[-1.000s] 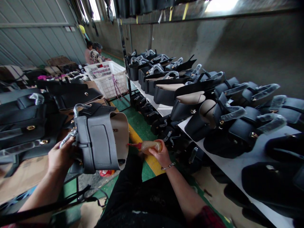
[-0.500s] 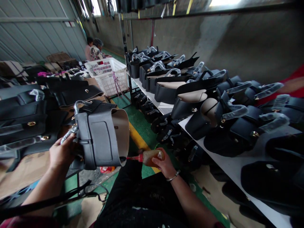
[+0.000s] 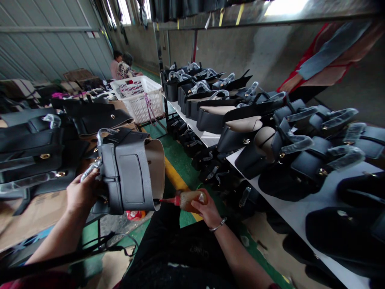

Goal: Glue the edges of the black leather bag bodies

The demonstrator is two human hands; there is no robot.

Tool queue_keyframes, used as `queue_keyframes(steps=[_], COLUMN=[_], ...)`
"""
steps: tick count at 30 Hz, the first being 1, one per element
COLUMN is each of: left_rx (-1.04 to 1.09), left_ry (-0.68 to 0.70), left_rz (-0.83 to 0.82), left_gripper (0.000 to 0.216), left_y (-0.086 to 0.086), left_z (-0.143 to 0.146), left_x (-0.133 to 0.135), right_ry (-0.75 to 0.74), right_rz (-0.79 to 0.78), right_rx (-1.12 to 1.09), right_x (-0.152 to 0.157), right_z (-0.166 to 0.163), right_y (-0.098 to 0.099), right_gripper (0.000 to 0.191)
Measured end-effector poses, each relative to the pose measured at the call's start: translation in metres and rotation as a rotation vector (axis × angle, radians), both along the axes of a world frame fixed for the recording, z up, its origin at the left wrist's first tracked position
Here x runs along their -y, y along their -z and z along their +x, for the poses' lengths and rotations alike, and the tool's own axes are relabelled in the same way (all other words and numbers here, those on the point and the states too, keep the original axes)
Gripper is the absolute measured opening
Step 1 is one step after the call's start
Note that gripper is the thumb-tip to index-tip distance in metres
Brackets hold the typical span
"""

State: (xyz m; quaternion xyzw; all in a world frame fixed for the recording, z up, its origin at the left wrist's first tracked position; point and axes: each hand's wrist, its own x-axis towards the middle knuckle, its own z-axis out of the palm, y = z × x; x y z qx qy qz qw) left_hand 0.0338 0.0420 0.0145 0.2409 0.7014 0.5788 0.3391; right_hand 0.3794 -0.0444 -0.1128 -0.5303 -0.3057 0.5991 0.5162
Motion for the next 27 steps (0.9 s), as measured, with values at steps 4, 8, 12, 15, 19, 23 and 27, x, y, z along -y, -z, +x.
queue_keyframes(steps=[4,8,12,15,19,23,27], left_rx=[0.012,0.008,0.032,0.028,0.045,0.042,0.04], left_ry=[-0.004,0.003,0.006,0.013,-0.019,-0.017,-0.021], left_rz=[0.032,0.025,0.059,0.061,0.059,0.047,0.059], left_gripper=[0.017,0.023,0.027,0.03,0.037,0.04,0.042], left_y=[0.0,0.001,0.004,0.007,0.005,-0.001,-0.001], left_z=[0.0,0.0,-0.003,-0.006,-0.005,-0.001,0.0], left_x=[0.0,0.0,-0.001,-0.002,-0.003,-0.001,0.001], right_ry=[-0.03,0.032,0.001,-0.044,0.067,0.131,0.094], right_rz=[0.023,0.063,0.13,0.132,0.112,0.078,0.049], right_rx=[0.027,0.108,0.109,0.151,0.197,0.149,0.133], right_x=[0.005,0.004,0.006,0.009,0.006,-0.004,-0.009], right_z=[0.002,0.006,0.008,0.007,0.005,0.004,0.004], right_y=[0.002,-0.001,-0.005,-0.005,-0.004,-0.003,0.002], right_gripper=[0.053,0.049,0.047,0.047,0.048,0.052,0.051])
